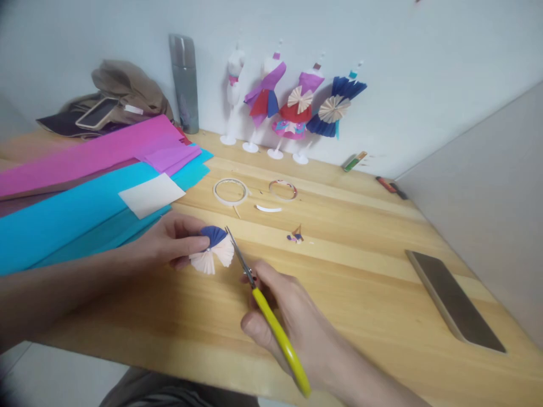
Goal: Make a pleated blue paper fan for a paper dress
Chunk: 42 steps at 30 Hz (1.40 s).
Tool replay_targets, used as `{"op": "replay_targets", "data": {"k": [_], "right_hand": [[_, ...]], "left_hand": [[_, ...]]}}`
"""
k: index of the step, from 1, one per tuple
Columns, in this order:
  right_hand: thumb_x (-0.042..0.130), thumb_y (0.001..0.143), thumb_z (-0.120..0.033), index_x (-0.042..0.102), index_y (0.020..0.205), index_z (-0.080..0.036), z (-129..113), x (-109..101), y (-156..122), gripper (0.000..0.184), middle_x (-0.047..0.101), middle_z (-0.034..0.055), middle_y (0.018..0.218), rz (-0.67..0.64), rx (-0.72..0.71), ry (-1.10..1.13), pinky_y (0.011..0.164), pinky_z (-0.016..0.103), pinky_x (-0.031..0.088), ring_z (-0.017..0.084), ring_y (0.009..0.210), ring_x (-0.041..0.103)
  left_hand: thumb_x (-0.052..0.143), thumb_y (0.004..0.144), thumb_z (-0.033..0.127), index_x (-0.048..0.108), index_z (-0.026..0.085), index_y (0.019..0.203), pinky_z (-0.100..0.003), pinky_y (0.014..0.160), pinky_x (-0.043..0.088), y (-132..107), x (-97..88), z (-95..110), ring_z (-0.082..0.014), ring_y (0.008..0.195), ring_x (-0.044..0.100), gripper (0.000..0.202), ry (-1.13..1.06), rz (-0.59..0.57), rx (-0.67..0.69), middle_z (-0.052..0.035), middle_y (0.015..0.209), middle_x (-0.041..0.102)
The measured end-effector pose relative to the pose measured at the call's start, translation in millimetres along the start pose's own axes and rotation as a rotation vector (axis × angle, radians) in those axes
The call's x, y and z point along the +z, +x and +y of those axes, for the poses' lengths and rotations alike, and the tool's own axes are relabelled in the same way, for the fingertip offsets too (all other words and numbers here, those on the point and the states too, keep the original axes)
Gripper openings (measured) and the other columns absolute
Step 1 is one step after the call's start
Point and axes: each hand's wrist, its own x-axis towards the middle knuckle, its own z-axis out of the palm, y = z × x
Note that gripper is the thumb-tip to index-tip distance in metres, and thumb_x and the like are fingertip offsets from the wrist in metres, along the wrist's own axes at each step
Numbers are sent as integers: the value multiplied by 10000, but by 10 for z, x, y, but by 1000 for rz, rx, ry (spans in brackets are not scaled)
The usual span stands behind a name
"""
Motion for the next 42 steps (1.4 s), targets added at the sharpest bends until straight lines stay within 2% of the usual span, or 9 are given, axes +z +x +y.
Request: {"op": "replay_targets", "data": {"k": [4,8,15,20,26,30,35,42], "right_hand": [[369,863,-809,462,890,-232,-4,-5,-8,585,507,-3,710,-65,10,-21,522,298,334,143,589,431],[435,888,-728,419,855,-238,10,-5,-14,492,497,-5,708,-41,2,-105,516,302,313,146,583,417],[485,916,-595,479,928,-231,19,6,5,364,495,-16,695,-17,-48,-145,519,295,314,146,580,411],[491,929,-579,460,867,-232,43,15,12,354,488,-22,679,3,-93,-170,512,285,307,136,567,399],[473,939,-584,463,863,-234,28,31,27,358,481,-28,651,-3,-61,-151,488,276,305,133,537,398],[486,925,-520,445,816,-238,-28,13,43,305,464,-34,628,-20,-26,-148,479,273,314,132,525,387],[489,903,-417,422,818,-239,5,18,28,209,468,-33,656,-7,-63,-199,493,270,306,134,549,398],[490,900,-429,408,805,-238,-3,10,23,229,475,-27,668,-27,-52,-194,505,276,305,138,564,408]], "left_hand": [[641,791,477,644,134,706,-181,386,263,-11,12,22,-64,409,397,353,21,2,11,38,486,482],[647,784,477,652,135,703,-181,385,273,-15,13,31,-68,412,412,352,22,-11,10,34,489,491],[641,792,457,663,126,711,-182,373,256,-17,23,36,-61,399,395,342,-23,-47,22,38,478,483],[642,797,449,668,124,723,-182,377,267,-14,21,19,-62,407,398,334,-22,-41,15,37,492,484],[648,791,457,662,125,718,-184,369,251,-4,13,7,-59,392,392,340,-31,-47,13,41,482,478],[649,788,464,663,124,718,-183,369,236,-4,14,9,-56,391,383,347,-25,-40,5,40,482,479],[641,800,454,664,126,711,-181,382,250,-7,11,5,-60,406,401,341,-7,-38,1,29,502,503],[646,799,456,682,122,723,-185,376,231,-2,19,1,-53,399,365,344,-3,-48,22,33,485,487]]}}
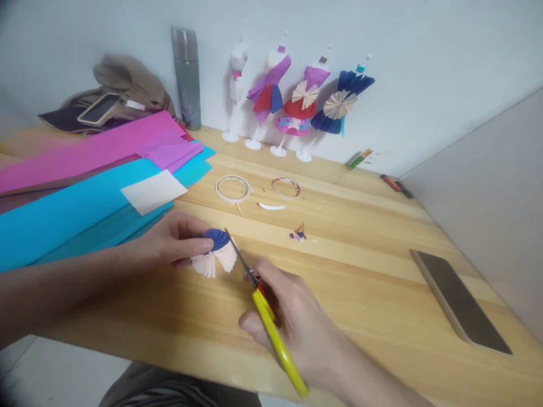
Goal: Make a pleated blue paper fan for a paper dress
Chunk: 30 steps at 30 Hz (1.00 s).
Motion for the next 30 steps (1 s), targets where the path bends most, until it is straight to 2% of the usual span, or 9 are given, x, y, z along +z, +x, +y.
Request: {"op": "replay_targets", "data": {"k": [8,18,30], "right_hand": [[486,917,-487,440,804,-233,-35,1,19,282,484,-31,654,6,20,-12,499,268,324,134,549,420],[450,933,-386,450,800,-235,-54,18,24,201,445,-43,616,40,16,-3,482,257,342,129,520,395],[409,980,-435,472,830,-219,-45,87,17,270,438,-54,592,50,52,21,483,244,360,110,499,406]], "left_hand": [[661,787,450,677,128,706,-190,359,233,14,-8,-19,-59,380,387,333,-50,10,-5,33,490,500],[651,785,429,659,134,698,-186,354,225,10,-5,-5,-55,374,399,307,-67,40,-28,25,507,532],[630,786,443,580,151,631,-184,368,226,-3,15,18,-56,378,377,335,-51,70,-18,41,463,476]]}}
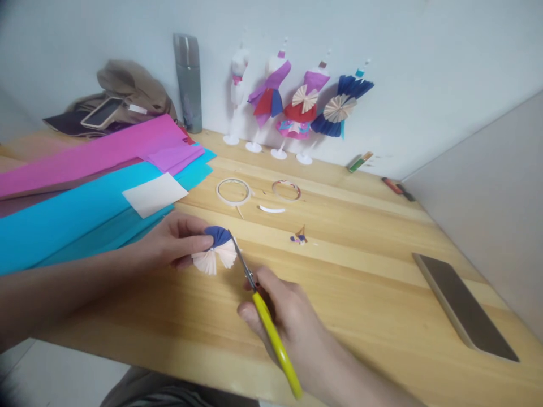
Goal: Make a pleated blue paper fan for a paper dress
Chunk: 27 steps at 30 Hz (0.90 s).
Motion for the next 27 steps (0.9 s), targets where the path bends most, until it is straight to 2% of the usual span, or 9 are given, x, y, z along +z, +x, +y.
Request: {"op": "replay_targets", "data": {"k": [8,14,20,25,27], "right_hand": [[397,989,-444,469,819,-222,-16,10,-17,288,496,-30,582,-1,28,-29,492,241,394,124,522,488],[427,990,-465,485,836,-228,89,78,-20,289,507,-36,579,58,-24,-26,488,238,396,124,511,521],[399,992,-471,490,829,-229,103,26,-3,306,446,-54,547,90,-21,0,471,238,381,119,473,457],[501,926,-436,543,811,-209,141,-106,90,258,520,-28,553,184,3,-237,444,237,354,124,449,467],[565,880,-384,615,894,-187,203,-112,132,204,572,-10,557,220,5,-373,458,242,359,146,463,530]], "left_hand": [[614,815,456,571,154,610,-198,390,230,-5,6,-6,-63,374,362,367,31,17,5,42,417,443],[623,806,476,557,159,597,-207,387,205,2,-17,-20,-64,368,350,386,29,5,0,41,409,433],[628,806,471,554,155,595,-204,419,244,19,-42,-20,-66,409,385,387,63,27,31,33,451,469],[639,814,459,574,148,636,-197,449,316,61,-41,-91,-75,442,462,364,1,79,57,23,498,531],[651,813,452,599,140,656,-194,458,349,78,-36,-134,-77,451,481,353,-18,88,73,13,510,560]]}}
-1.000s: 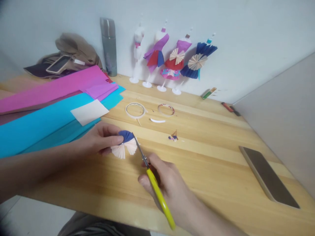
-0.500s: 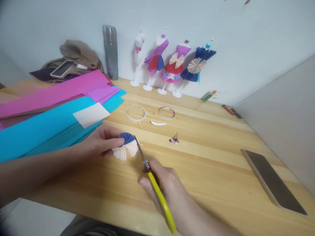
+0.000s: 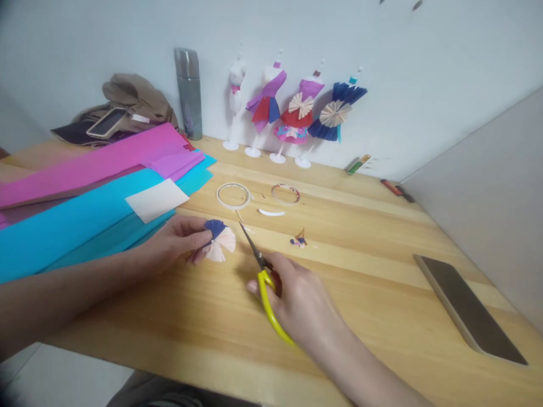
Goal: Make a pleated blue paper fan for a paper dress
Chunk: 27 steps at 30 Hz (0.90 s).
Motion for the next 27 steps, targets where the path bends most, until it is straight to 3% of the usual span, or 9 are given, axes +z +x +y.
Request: {"op": "replay_targets", "data": {"k": [3,7,14,18,22,27], "right_hand": [[584,839,-313,653,1127,-157,73,85,21,334,705,59,693,0,-12,-102,504,269,422,206,570,660],[544,839,-258,628,1220,-144,88,164,3,406,766,101,848,-77,-1,-26,563,300,490,230,669,721],[640,806,-384,684,986,-159,54,122,66,292,598,-7,593,-41,89,158,479,252,396,145,505,532],[635,795,-424,665,1003,-153,106,132,82,343,561,-9,614,-32,148,228,493,263,402,146,528,502],[619,808,-433,638,1035,-163,90,97,65,353,573,5,685,-50,125,263,530,272,431,152,579,517],[618,819,-391,587,972,-202,49,26,44,245,575,7,710,-34,84,354,560,276,451,164,629,545]], "left_hand": [[669,804,457,653,123,720,-197,475,402,15,8,-60,-93,489,539,346,-49,3,12,-18,577,628],[694,786,464,677,115,729,-213,540,465,29,17,-106,-114,559,611,354,-118,4,-1,-65,682,698],[759,728,447,697,92,757,-253,600,524,57,29,-131,-174,680,675,362,-377,-23,-59,-115,752,716],[781,711,465,695,92,803,-257,559,534,71,24,-147,-185,684,674,394,-506,-70,-70,-104,758,698],[825,680,477,706,93,843,-232,542,523,67,32,-135,-160,665,667,434,-468,-74,-85,-99,785,708],[843,660,442,691,101,804,-239,549,517,40,75,-69,-164,619,679,401,-433,21,-150,-83,734,710]]}}
